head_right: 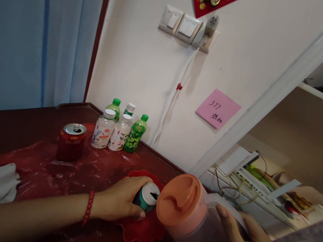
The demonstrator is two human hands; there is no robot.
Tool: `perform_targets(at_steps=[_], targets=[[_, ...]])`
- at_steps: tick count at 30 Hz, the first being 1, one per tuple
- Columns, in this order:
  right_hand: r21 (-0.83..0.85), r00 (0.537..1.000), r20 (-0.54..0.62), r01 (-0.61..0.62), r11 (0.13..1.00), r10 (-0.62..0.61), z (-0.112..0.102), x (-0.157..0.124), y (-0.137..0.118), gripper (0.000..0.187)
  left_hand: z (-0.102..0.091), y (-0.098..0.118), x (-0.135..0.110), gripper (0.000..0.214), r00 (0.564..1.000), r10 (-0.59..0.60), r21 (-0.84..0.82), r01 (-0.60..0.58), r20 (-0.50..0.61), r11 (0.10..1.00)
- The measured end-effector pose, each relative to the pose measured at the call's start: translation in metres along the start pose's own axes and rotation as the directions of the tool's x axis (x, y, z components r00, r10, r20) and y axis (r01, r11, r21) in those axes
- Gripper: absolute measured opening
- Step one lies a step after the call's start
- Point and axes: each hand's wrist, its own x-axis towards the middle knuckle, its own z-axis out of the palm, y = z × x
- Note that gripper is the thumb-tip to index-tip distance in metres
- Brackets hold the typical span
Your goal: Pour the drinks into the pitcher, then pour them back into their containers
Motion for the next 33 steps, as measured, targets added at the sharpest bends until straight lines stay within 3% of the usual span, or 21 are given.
perform_targets(at_steps=[22,33], targets=[[0.051,0.999,-0.027,0.022,0.998,-0.02,0.006,0.001,0.002,0.053,0.0,0.0,-0.001,0.057,1.0,0.018,-0.02,-0.018,-0.005,1.0],[0.057,1.0,-0.022,0.001,0.998,0.0,0.008,0.001,0.0,0.052,-0.004,0.009,0.0,0.057,0.998,-0.056,-0.008,0.056,0.021,0.998]])
